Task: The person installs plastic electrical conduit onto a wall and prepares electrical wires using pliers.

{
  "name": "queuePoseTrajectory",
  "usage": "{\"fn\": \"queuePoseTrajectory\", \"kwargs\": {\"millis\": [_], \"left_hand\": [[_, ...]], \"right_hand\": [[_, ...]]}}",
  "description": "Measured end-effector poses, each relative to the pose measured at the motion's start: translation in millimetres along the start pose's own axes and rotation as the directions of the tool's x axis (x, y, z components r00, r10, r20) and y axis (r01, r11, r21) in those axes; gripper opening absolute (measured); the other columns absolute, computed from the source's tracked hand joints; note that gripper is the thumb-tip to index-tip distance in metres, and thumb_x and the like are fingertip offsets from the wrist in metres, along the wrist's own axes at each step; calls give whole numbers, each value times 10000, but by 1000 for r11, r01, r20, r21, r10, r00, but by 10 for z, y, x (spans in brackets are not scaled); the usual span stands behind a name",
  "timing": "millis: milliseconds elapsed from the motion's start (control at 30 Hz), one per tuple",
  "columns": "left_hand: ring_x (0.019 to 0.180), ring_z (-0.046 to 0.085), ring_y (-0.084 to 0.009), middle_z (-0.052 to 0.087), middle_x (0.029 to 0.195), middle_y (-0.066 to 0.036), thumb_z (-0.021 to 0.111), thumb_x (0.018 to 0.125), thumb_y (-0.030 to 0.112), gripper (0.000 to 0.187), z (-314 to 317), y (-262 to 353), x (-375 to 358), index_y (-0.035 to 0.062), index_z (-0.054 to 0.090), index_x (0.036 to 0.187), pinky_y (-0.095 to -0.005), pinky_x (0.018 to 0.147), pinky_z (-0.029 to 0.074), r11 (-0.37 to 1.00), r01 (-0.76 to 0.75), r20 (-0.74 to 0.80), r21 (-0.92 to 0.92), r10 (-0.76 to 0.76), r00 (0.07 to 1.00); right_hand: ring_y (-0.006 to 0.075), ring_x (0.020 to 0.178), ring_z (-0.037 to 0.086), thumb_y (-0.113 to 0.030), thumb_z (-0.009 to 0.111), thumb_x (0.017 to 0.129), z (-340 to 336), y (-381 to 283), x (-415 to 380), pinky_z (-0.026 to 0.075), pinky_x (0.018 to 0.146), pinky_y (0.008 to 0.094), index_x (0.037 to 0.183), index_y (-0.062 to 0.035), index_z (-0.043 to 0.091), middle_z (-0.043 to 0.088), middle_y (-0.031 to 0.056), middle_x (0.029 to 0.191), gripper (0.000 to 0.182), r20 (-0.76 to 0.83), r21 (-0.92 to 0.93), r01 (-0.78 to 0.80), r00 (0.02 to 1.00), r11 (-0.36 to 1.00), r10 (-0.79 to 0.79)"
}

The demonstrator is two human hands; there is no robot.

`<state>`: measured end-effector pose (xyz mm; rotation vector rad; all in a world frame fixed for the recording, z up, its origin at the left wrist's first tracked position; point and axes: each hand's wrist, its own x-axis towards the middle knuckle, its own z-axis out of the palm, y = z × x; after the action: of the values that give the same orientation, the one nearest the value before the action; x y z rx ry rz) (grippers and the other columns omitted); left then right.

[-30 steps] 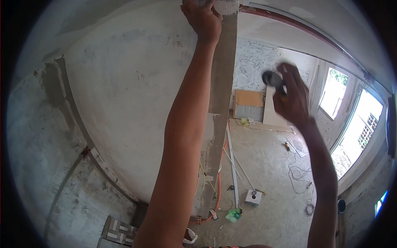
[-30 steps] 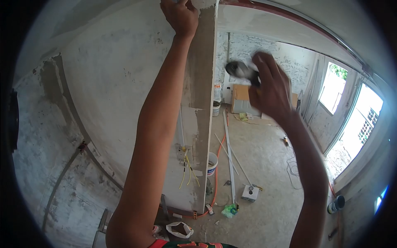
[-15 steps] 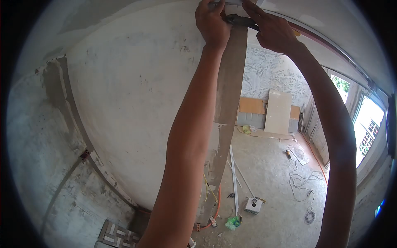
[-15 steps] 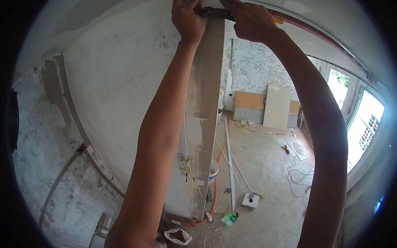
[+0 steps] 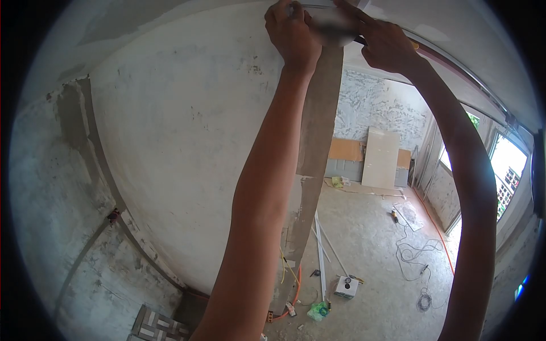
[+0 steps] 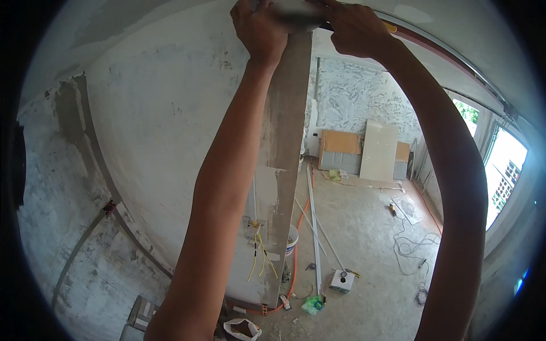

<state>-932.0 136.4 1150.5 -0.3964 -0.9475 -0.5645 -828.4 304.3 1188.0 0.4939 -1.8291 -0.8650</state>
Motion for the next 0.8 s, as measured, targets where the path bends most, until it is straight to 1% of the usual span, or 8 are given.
{"fn": "queuePoseTrajectory", "kwargs": {"millis": [100, 200, 500, 600, 633, 667, 733, 800], "left_hand": [[1158, 529, -362, 574, 1240, -173, 687, 818, 47, 301, 38, -26, 4, -47, 670, 1103, -458, 983, 445, 998, -42, -18, 53, 43, 999], [1182, 519, -358, 568, 1268, -176, 674, 816, 49, 335, 57, -40, -10, -41, 656, 1138, -473, 1000, 427, 991, -88, -29, 101, 92, 995], [1280, 451, -367, 548, 1327, -195, 615, 850, 151, 443, -20, -43, 0, -40, 621, 1249, -529, 1065, 337, 965, -184, 140, 185, 159, 977], [1271, 461, -372, 556, 1317, -198, 594, 852, 161, 442, -1, -71, -11, -46, 628, 1241, -525, 1065, 340, 966, -200, 114, 166, 182, 977], [1266, 466, -373, 559, 1312, -199, 589, 851, 161, 440, -1, -70, -7, -48, 631, 1236, -522, 1064, 343, 967, -205, 97, 148, 192, 977], [1259, 472, -375, 563, 1306, -201, 587, 851, 157, 432, -1, -68, -2, -49, 635, 1228, -520, 1060, 348, 969, -205, 87, 140, 195, 977], [1245, 484, -378, 569, 1293, -205, 583, 850, 149, 416, -5, -63, 4, -52, 643, 1210, -516, 1052, 358, 970, -206, 70, 127, 198, 978], [1232, 492, -380, 571, 1288, -210, 587, 848, 137, 407, 18, -79, 6, -46, 639, 1207, -516, 1037, 370, 964, -231, 44, 131, 228, 973]], "right_hand": [[214, 1318, 513, -40, 487, 752, 53, 38, 20, 576, 810, 378, 1492, -419, 387, 245, 96, 1623, 838, -54, -17, 36, 998, 999, -37], [224, 1254, 566, -40, 486, 748, -114, 23, 41, 575, 799, 375, 1490, -427, 389, 253, 95, 1620, 842, 112, 25, -24, 994, 999, 21], [290, 1077, 651, -35, 555, 731, -177, 52, -1, 560, 763, 418, 1468, -62, 417, 366, 126, 1559, 751, 168, 115, -83, 984, 990, 63], [308, 1085, 654, 89, 589, 725, 395, 82, -133, 596, 768, 407, 1525, -184, 335, 385, 5, 1558, 883, -109, 157, -142, 981, 977, 160], [302, 1046, 664, 75, 606, 744, 614, 171, -164, 600, 756, 399, 1536, -192, 313, 333, 10, 1586, 886, -299, 92, -28, 953, 995, 54], [309, 1034, 666, 77, 607, 737, 621, 171, -172, 600, 761, 404, 1534, -189, 315, 333, 21, 1584, 889, -365, 73, 22, 931, 997, 6], [322, 1009, 670, 80, 608, 722, 638, 161, -175, 600, 770, 414, 1529, -184, 321, 335, 41, 1580, 896, -488, 28, 122, 868, 992, -93], [322, 966, 676, 73, 611, 709, 700, 170, -210, 598, 763, 441, 1530, -182, 307, 303, 56, 1587, 911, -492, 68, 75, 870, 995, -32]]}}
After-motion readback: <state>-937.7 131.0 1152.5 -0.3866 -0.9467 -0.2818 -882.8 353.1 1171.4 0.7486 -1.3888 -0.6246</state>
